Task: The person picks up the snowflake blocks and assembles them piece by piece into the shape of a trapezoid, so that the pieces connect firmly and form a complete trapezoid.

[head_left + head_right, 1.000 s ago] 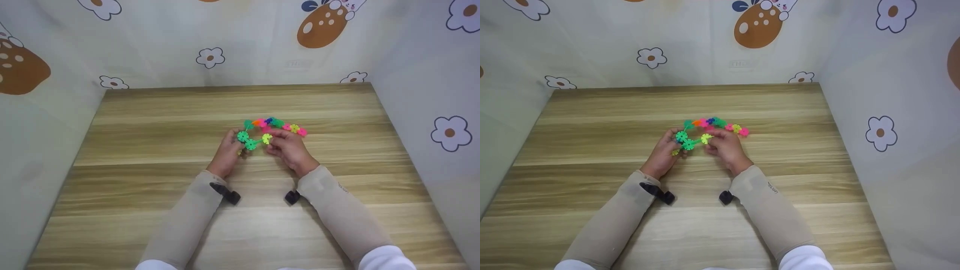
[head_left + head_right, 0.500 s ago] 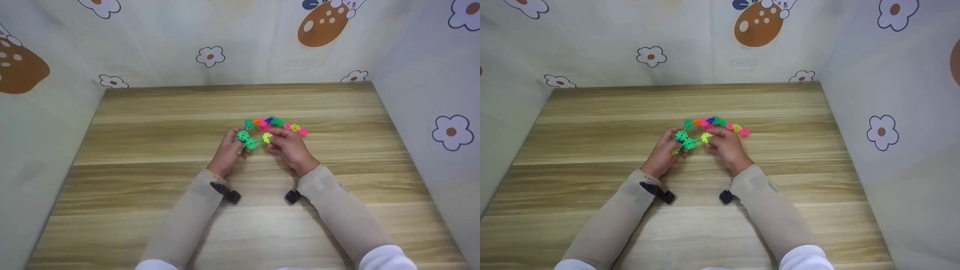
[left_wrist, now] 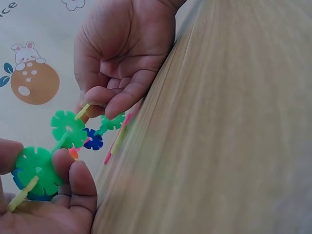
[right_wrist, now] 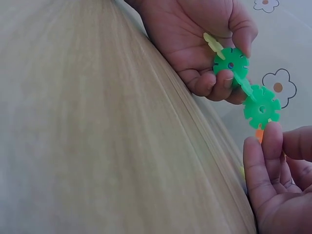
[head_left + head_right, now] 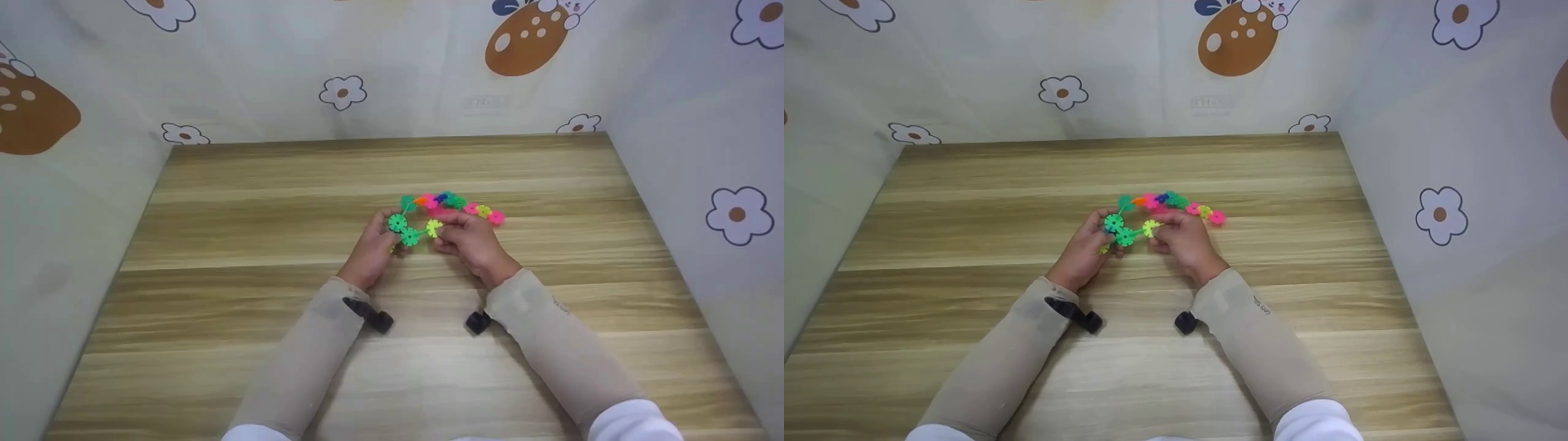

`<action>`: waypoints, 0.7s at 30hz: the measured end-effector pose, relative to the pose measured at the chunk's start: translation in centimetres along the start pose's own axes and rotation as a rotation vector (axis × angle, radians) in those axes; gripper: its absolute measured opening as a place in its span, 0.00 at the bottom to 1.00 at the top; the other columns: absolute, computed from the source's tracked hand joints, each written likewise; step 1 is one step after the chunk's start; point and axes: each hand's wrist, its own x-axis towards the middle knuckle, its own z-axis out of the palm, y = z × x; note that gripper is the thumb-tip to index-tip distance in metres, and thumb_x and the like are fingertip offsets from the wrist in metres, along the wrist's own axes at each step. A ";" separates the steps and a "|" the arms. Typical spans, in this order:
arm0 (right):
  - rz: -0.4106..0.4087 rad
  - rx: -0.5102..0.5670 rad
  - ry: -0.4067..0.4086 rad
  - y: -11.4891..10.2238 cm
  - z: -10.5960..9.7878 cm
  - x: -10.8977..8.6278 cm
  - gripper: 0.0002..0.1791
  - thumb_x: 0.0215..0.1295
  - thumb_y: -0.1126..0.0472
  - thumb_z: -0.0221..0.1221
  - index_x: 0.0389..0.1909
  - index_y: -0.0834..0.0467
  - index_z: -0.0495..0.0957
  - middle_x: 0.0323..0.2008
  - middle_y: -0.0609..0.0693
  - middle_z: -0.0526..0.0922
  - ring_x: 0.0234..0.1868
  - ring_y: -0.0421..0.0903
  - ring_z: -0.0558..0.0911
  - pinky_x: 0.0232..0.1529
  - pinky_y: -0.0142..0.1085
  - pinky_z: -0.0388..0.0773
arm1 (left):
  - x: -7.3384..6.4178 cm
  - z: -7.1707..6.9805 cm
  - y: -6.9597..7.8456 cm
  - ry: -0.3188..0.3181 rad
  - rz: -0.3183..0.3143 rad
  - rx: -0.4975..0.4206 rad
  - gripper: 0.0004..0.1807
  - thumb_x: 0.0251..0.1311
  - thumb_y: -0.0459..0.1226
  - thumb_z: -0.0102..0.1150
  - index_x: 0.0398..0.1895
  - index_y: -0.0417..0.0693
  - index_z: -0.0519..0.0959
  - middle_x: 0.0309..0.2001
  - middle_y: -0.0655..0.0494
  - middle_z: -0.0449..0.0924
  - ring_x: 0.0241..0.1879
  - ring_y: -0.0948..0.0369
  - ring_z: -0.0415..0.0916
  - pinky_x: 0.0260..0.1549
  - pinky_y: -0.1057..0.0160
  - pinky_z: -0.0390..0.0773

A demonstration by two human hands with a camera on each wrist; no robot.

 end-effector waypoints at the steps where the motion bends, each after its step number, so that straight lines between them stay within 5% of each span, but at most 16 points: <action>1: 0.004 -0.009 0.006 0.0 0.0 0.0 0.21 0.71 0.75 0.55 0.64 0.72 0.77 0.45 0.51 0.82 0.31 0.42 0.84 0.42 0.37 0.89 | 0.0 0.0 0.0 -0.002 0.000 0.007 0.29 0.67 0.27 0.42 0.72 0.49 0.66 0.49 0.48 0.76 0.40 0.55 0.76 0.40 0.61 0.81; 15: 0.021 -0.009 -0.003 -0.5 0.3 -0.2 0.21 0.69 0.75 0.54 0.62 0.72 0.77 0.40 0.51 0.81 0.29 0.42 0.84 0.40 0.37 0.89 | 0.1 -0.1 0.1 -0.008 -0.008 0.028 0.28 0.69 0.28 0.43 0.73 0.50 0.66 0.56 0.47 0.74 0.45 0.55 0.76 0.45 0.60 0.80; 21: 0.003 -0.030 0.041 -0.5 0.3 -0.3 0.22 0.72 0.72 0.55 0.65 0.67 0.77 0.42 0.51 0.81 0.32 0.43 0.84 0.41 0.38 0.89 | 0.0 0.0 0.1 0.037 -0.012 -0.027 0.27 0.70 0.27 0.45 0.71 0.49 0.67 0.50 0.49 0.78 0.41 0.56 0.77 0.43 0.60 0.81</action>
